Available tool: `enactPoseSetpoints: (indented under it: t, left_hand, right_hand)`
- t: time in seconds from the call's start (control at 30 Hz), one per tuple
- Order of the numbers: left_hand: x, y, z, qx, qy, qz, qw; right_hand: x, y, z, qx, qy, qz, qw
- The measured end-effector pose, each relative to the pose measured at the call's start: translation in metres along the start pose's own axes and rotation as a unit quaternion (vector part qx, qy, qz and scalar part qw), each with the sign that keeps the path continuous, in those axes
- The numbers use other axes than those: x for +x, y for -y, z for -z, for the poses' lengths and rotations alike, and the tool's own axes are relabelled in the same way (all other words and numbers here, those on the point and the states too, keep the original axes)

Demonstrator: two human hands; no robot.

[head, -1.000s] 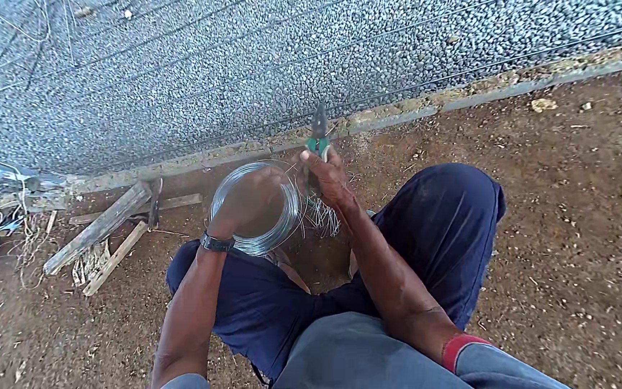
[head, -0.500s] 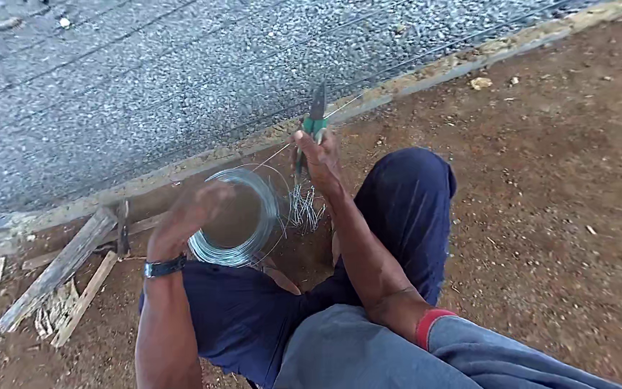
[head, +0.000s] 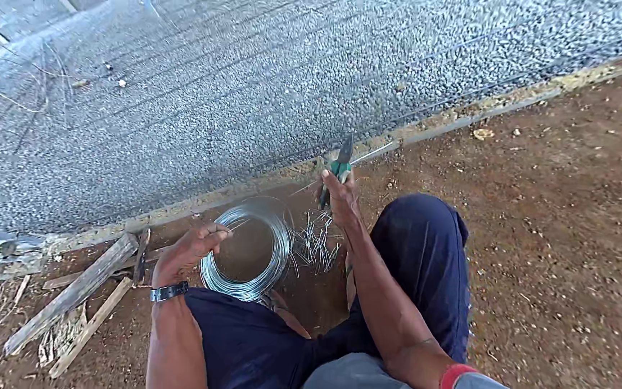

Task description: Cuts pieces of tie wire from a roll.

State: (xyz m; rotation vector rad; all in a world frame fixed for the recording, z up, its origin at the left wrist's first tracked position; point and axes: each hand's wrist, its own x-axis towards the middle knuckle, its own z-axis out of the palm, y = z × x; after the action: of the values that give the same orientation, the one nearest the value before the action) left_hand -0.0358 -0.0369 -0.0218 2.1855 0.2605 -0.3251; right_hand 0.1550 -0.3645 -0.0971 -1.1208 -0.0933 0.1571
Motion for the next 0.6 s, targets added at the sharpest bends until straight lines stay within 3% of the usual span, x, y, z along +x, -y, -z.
enactPoseSetpoints:
  t: [0.1, 0.37, 0.6]
  left_hand:
    - [0.008, -0.012, -0.016, 0.014, 0.003, 0.011, 1.000]
    - [0.039, -0.043, -0.079, -0.016, -0.034, -0.056, 0.998]
    - [0.036, -0.040, -0.078, -0.043, -0.029, -0.064, 0.997]
  right_hand:
    - [-0.007, -0.009, -0.016, 0.011, 0.013, -0.002, 1.000]
    - [-0.052, -0.036, -0.068, -0.051, 0.104, -0.052, 0.992]
    - [-0.044, -0.033, -0.061, -0.082, 0.102, -0.027, 0.991]
